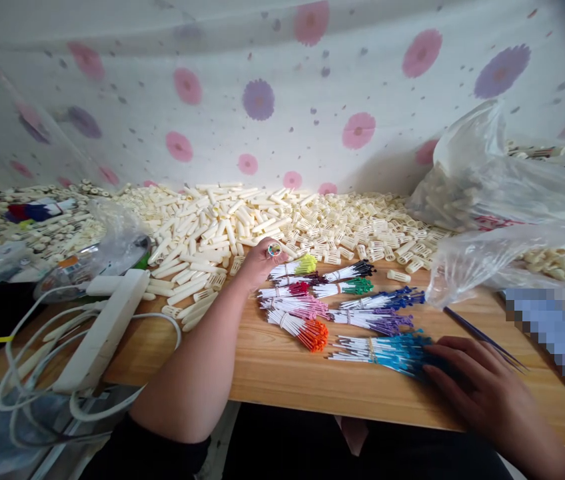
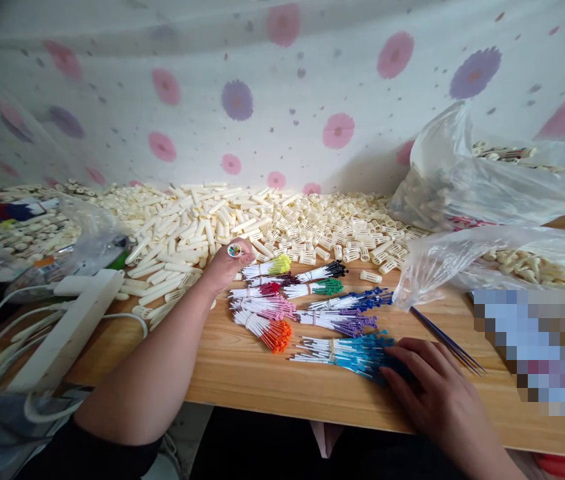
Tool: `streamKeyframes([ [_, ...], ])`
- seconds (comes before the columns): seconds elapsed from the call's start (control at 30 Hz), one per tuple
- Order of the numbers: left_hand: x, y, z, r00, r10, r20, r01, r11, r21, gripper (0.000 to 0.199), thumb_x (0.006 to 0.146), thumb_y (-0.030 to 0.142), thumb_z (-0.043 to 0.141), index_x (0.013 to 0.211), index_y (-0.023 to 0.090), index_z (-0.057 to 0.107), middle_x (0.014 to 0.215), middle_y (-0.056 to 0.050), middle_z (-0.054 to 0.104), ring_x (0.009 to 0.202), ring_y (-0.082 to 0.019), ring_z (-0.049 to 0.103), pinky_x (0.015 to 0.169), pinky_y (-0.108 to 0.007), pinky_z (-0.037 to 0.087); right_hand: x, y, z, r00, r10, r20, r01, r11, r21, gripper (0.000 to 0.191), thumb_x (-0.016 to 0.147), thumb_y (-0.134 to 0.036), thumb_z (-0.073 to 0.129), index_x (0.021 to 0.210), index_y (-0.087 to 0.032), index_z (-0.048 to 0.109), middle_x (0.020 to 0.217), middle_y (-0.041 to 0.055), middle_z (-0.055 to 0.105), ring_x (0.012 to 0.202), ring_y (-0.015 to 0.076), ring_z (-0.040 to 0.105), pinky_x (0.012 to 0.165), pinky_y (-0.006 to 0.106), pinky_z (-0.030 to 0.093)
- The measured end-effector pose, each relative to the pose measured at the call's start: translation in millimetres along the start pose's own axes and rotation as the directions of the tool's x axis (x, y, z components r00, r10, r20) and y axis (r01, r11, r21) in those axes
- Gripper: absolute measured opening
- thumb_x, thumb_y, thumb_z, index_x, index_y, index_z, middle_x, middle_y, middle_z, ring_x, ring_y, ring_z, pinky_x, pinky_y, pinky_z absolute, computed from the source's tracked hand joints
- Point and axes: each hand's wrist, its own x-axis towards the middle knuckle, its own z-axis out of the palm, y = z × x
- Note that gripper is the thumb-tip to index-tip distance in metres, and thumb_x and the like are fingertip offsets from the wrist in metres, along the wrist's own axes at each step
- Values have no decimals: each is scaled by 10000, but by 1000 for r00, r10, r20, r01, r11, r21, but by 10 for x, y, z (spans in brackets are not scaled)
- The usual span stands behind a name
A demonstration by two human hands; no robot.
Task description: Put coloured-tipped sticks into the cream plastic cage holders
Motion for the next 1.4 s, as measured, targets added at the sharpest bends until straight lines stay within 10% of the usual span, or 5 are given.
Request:
streamKeyframes([
  [0.37, -29, 58, 23, 993, 94, 70, -95, 995, 13, 204, 812, 266, 632, 650, 186, 535, 874, -9, 553, 879, -155, 549, 881, -342, 419, -1, -2, 3, 999, 22, 31, -21, 1000, -3, 309, 846, -498, 526, 963, -246, 662, 992, 87, 637, 897, 263, 613, 773, 424, 502],
  [1.4, -60, 92, 47, 960, 49, 274, -61, 998, 34, 169, 790, 206, 640, 647, 185, 554, 902, -19, 588, 877, -162, 565, 835, -343, 438, -2, -4, 11, 1000, 26, 16, -27, 999, 20, 274, 841, -439, 561, 980, -225, 660, 986, 77, 634, 903, 251, 605, 802, 417, 483],
])
